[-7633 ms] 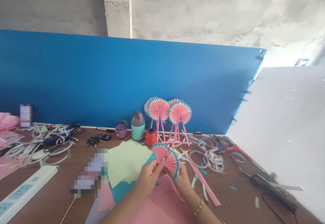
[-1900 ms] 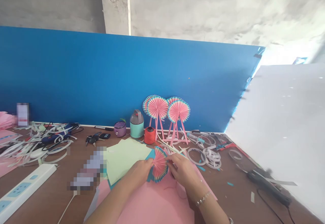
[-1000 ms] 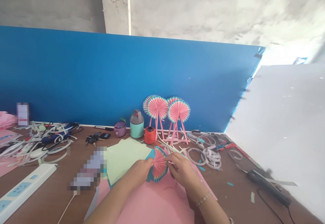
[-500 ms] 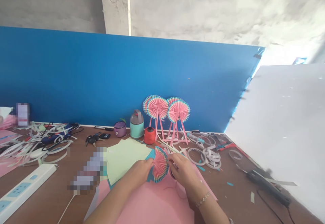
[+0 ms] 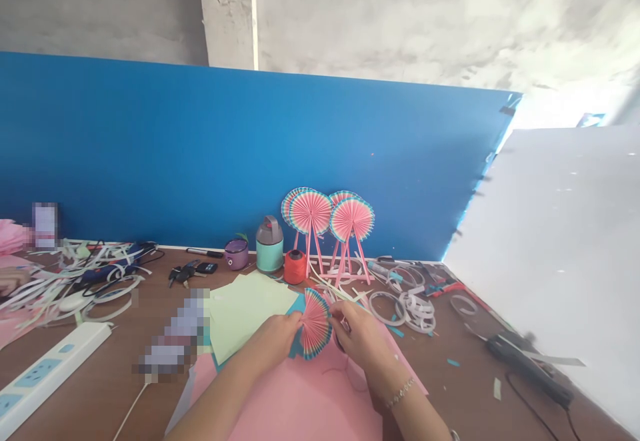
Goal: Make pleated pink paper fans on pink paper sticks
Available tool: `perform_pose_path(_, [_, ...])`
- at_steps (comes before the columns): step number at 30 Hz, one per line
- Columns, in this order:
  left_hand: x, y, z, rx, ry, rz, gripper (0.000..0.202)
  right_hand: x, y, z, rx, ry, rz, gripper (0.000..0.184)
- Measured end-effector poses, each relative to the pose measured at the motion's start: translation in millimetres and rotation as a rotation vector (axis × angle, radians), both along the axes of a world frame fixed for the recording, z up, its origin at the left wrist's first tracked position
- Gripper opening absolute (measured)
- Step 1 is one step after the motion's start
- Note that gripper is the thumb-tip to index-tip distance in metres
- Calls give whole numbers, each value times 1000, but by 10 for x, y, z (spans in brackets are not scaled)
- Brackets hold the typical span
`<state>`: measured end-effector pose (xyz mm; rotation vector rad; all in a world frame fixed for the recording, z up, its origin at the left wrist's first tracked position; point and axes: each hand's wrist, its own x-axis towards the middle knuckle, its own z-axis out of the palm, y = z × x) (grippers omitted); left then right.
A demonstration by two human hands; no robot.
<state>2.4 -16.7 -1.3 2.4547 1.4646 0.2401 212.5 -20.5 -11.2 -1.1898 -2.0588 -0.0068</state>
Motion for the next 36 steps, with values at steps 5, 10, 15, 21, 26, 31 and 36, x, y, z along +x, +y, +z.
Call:
perform_pose_path(5, [-3, -4, -9, 10, -7, -4, 26, 1, 0, -4, -6, 10, 6, 7])
perform_pose_path(10, [5, -4, 6, -3, 2, 0, 27, -2, -8, 7, -6, 10, 4, 9])
perform_pose_path(15, [2, -1, -4, -2, 2, -1, 27, 4, 3, -16, -1, 25, 2, 8])
perform_pose_path(21, [-4, -10, 13, -2, -14, -8, 28, 4, -4, -9, -38, 45, 18, 8])
perform_pose_path(26, [-8, -3, 10, -1, -18, -15, 27, 7, 4, -10, -55, 36, 8, 9])
perform_pose_path(31, [-16, 9, -21, 12, -26, -16, 26, 7, 8, -25, -69, 38, 1, 9])
perform_pose_path(36, [-16, 6, -23, 24, -32, -21, 27, 7, -6, -17, -55, 44, 3, 9])
